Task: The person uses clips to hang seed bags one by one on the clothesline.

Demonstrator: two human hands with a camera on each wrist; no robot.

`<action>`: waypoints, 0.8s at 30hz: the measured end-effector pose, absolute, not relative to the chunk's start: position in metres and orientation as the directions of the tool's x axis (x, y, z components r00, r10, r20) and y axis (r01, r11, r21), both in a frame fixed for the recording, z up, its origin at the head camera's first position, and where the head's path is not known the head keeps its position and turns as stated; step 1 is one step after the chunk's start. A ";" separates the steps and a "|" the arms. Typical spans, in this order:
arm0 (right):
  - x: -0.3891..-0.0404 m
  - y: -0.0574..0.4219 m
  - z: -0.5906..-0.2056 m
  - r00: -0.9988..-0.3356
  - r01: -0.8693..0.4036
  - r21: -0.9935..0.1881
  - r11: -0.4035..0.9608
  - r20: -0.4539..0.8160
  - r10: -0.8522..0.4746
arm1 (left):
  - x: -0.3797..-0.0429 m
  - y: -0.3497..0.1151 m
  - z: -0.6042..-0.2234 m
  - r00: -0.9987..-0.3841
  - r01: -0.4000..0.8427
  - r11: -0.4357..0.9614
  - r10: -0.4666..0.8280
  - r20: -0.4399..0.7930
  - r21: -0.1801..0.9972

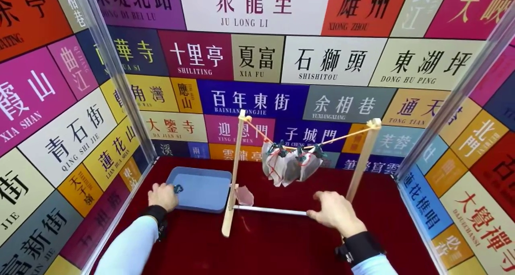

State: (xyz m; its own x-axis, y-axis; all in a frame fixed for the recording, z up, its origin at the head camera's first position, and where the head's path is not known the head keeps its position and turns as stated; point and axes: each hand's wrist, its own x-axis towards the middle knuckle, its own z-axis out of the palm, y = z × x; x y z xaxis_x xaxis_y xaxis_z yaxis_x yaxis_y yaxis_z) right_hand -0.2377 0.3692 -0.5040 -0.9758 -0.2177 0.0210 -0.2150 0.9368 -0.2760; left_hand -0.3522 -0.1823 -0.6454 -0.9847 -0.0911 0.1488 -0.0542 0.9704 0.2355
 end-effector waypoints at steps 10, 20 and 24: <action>-0.236 0.371 -0.511 -0.971 -0.229 -0.264 0.937 -0.003 -0.238 | -0.360 -0.175 -0.667 -1.000 -0.011 0.969 -0.003 -0.031 0.246; -0.231 0.375 -0.514 -0.973 -0.182 -0.281 0.942 -0.084 -0.213 | -0.367 -0.168 -0.674 -0.990 -0.010 0.979 0.019 -0.137 0.206; -0.230 0.372 -0.516 -0.974 -0.183 -0.282 0.942 -0.078 -0.213 | -0.365 -0.164 -0.670 -1.000 -0.006 0.974 -0.001 -0.023 0.227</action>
State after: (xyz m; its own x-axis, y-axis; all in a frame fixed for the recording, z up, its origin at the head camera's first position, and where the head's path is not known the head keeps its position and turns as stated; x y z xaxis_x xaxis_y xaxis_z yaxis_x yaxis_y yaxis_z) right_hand -0.2302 0.3723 -0.5160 -0.9740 -0.2127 -0.0776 -0.1832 0.9419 -0.2817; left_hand -0.3646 -0.1639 -0.6701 -0.9997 -0.0010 -0.0231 -0.0062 0.9739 0.2269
